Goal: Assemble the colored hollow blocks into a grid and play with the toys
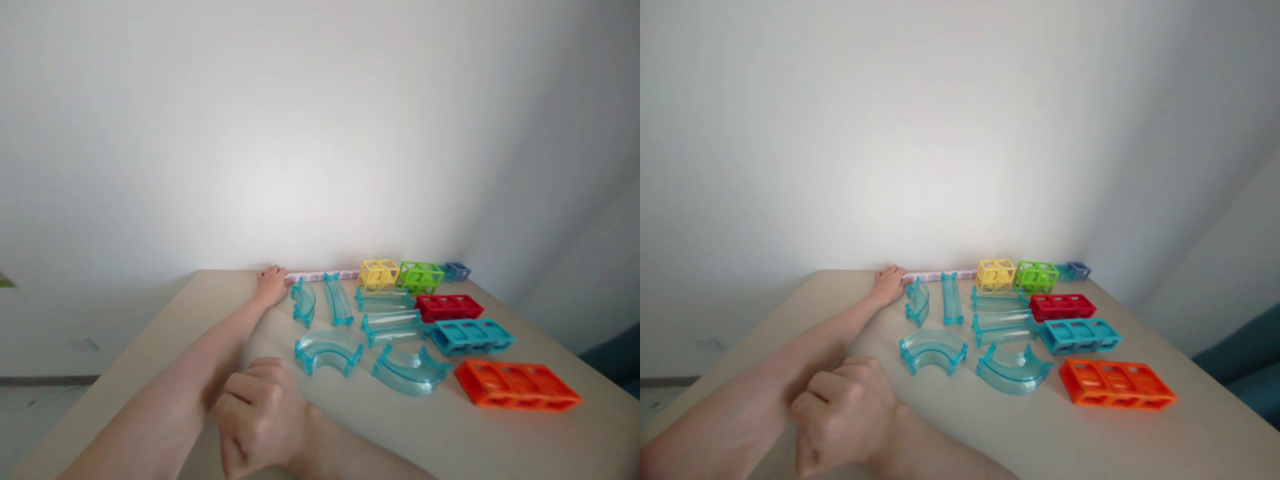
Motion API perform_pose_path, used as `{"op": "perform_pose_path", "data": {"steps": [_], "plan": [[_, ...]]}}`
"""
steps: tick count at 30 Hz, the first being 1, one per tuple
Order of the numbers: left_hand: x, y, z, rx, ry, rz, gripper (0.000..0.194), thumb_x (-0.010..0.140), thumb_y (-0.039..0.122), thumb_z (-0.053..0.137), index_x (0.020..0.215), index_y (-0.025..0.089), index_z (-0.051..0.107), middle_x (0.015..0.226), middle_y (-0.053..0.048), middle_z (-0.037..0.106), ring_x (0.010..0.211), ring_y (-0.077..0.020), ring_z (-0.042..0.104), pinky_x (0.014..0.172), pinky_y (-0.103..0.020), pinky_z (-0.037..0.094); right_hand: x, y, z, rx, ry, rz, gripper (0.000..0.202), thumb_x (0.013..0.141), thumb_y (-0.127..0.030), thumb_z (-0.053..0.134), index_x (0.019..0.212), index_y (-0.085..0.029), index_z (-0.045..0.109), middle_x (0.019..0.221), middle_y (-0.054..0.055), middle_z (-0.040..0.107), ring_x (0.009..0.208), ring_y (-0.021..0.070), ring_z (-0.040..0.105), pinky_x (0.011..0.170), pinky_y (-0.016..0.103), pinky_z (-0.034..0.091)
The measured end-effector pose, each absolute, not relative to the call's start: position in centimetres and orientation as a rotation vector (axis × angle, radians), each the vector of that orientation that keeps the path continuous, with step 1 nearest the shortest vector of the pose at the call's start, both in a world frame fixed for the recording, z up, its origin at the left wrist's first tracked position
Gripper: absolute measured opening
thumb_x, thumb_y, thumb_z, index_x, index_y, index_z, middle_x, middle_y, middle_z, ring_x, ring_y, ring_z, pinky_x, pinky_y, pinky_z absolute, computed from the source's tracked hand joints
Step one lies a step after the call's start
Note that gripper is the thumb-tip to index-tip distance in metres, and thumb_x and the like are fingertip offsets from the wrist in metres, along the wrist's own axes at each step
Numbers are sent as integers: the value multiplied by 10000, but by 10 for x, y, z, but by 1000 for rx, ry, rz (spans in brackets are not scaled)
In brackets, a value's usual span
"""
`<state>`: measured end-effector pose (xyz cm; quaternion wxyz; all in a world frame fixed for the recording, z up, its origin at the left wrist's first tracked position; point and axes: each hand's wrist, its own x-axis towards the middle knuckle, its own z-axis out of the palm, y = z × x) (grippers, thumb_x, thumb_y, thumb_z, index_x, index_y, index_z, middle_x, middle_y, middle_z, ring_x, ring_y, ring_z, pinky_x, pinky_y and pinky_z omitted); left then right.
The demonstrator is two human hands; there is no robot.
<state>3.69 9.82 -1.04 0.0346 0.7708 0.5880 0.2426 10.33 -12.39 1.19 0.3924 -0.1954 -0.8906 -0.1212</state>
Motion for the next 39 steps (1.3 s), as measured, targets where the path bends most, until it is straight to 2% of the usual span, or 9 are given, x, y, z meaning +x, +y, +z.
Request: {"op": "perform_pose_path", "data": {"steps": [6,10,17,21,25,27,31,35,39], "plan": [[22,94,-9,2099,1818,1010,208,881,251,469,985,173,631,1102,-144,612,1121,-323,496,944,-467,350,106,-126,17,-508,-2244,-301,98,640,-240,435,569,-216,371,516,-46,356,413,99,329,417,270,237],[10,86,-7,1865,1719,1254,149,860,259,497,931,182,603,967,-78,625,979,-238,543,874,-359,392,110,-128,21,-510,-2199,-275,82,627,-207,439,563,-209,389,513,-41,375,421,103,324,432,272,234],[2,26,-9,1465,1320,1573,371,862,543,444,717,202,473,637,32,462,588,-118,436,568,-223,353,114,-128,19,-573,-2233,-235,81,694,-179,458,618,-203,470,556,-28,465,463,116,406,483,273,283],[1,-30,1,1318,1105,1583,365,834,601,467,855,237,469,596,59,422,494,-102,402,499,-213,342,115,-129,25,-684,-2144,-111,102,746,-165,443,688,-199,519,636,4,533,554,142,492,550,270,370],[-3,-60,20,952,716,1432,398,840,590,505,1081,275,467,588,74,421,452,-87,371,480,-210,342,116,-129,33,-922,-2003,157,204,809,-152,443,983,-182,547,955,73,598,820,177,594,714,270,469],[-3,-62,27,889,671,1430,386,835,570,532,1063,264,471,575,78,430,450,-85,380,494,-215,361,115,-127,34,-1046,-1921,240,254,847,-165,446,1094,-169,506,1077,102,577,974,201,586,826,298,475],[-4,-57,30,898,622,1414,365,813,549,583,1003,253,486,588,67,471,511,-114,478,539,-244,407,111,-121,29,-1242,-1881,334,314,907,-243,469,1205,-146,455,1173,132,583,1085,234,579,909,349,462],[-8,-58,25,1018,575,1363,339,804,508,622,945,205,568,634,27,527,594,-131,521,544,-241,398,109,-117,25,-1336,-1895,460,484,919,-271,497,1359,-134,346,1236,156,609,1044,254,635,837,332,484],[-12,-57,21,1183,631,1379,371,750,455,696,919,125,679,776,-40,626,703,-144,547,629,-245,415,109,-117,27,-1419,-1940,564,352,952,-235,426,1291,-139,423,986,126,712,826,241,697,668,285,468]]}}
